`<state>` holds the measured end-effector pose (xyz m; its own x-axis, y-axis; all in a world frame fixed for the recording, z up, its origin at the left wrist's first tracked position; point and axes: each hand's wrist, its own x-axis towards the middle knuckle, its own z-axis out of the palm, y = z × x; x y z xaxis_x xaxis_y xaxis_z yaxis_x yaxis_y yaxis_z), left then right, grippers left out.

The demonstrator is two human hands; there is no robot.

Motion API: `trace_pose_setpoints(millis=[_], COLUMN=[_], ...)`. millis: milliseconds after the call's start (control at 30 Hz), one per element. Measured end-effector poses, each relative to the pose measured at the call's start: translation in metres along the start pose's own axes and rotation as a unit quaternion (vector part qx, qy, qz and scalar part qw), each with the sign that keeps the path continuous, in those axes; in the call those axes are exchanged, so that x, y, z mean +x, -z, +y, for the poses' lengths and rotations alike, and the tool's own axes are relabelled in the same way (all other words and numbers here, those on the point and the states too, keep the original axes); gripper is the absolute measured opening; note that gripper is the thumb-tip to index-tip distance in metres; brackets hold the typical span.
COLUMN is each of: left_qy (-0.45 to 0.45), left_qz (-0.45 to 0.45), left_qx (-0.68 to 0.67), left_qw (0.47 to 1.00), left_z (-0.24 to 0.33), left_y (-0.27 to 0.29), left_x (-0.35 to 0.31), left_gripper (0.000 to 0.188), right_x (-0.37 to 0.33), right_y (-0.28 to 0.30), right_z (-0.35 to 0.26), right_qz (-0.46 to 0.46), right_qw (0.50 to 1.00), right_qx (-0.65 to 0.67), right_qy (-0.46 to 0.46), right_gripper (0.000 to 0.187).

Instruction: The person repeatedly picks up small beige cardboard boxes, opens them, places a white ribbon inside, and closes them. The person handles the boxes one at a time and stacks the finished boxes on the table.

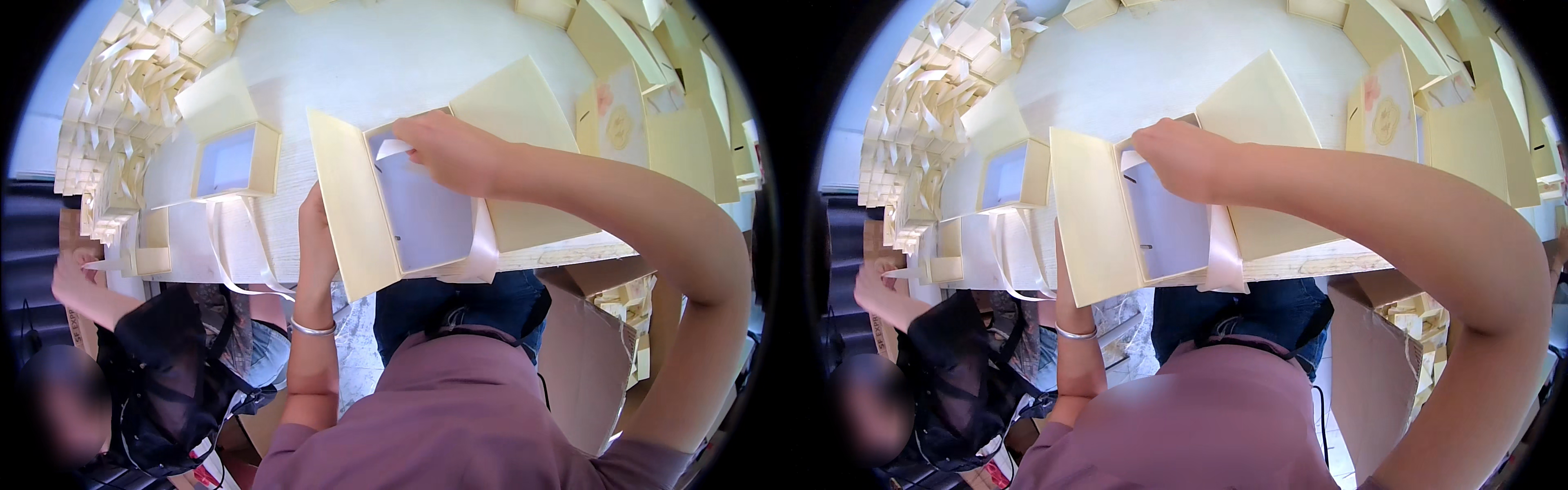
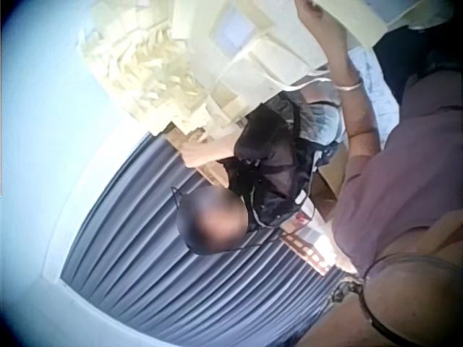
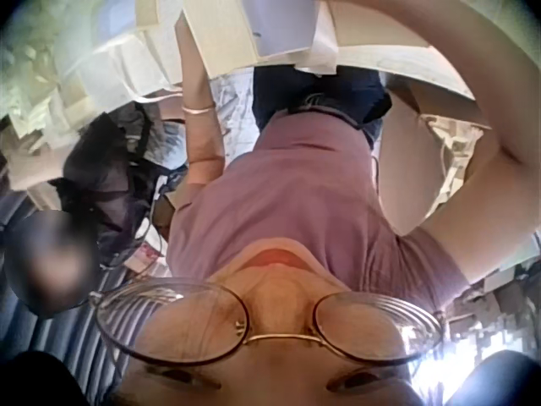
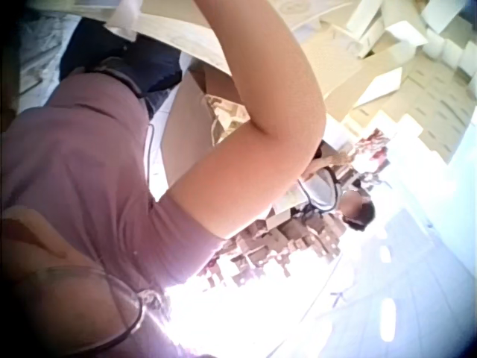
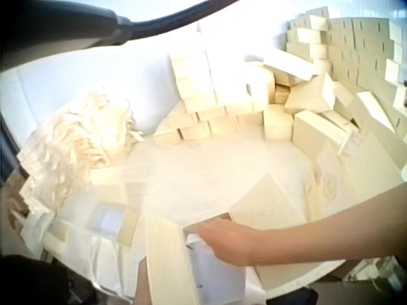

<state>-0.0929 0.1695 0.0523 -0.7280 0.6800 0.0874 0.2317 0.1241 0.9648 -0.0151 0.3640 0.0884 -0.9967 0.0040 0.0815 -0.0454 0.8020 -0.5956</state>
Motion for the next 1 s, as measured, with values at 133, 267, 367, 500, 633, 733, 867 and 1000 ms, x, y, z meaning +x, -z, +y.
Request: trace_pose_setpoints(millis=[133,267,367,500,633,733,867,1000], left_qy=[-0.03,-0.039,-0.031,0.015,0.008,0.04,0.012,0.02], left_qz=[-0.008,-0.032,-0.035,-0.03,-0.006,-0.002,-0.028,-0.023], left_qx=[0.085,0.089,0.075,0.035,-0.01,-0.028,0.048,0.013], left_qw=[0.996,0.995,0.996,0.999,1.0,0.999,0.998,0.999], left_z=[0.0,-0.01,-0.013,-0.011,-0.01,-0.001,-0.006,-0.002], left_y=[0.0,0.002,0.001,-0.001,-0.006,-0.008,-0.002,-0.007], left_x=[0.008,0.012,0.014,0.015,0.013,0.014,0.014,0.014], left_gripper=[0.02,0.016,0.015,0.013,0.012,0.012,0.012,0.011], right_x=[0.006,0.006,0.006,0.004,0.001,0.005,0.012,0.019], right_y=[-0.002,-0.007,-0.008,-0.005,0.0,-0.009,-0.011,-0.016], right_z=[-0.003,0.001,0.003,0.002,-0.001,0.001,0.0,-0.005], right_qz=[-0.009,-0.006,0.009,-0.006,-0.017,-0.002,0.002,-0.024], right_qw=[0.999,0.998,0.997,0.997,0.997,0.998,0.998,0.994], right_qx=[0.05,0.058,0.057,0.055,0.052,0.062,0.052,0.107], right_qy=[-0.011,0.018,0.045,0.048,0.045,0.032,0.028,0.008], right_gripper=[0.01,0.011,0.011,0.012,0.012,0.012,0.012,0.013])
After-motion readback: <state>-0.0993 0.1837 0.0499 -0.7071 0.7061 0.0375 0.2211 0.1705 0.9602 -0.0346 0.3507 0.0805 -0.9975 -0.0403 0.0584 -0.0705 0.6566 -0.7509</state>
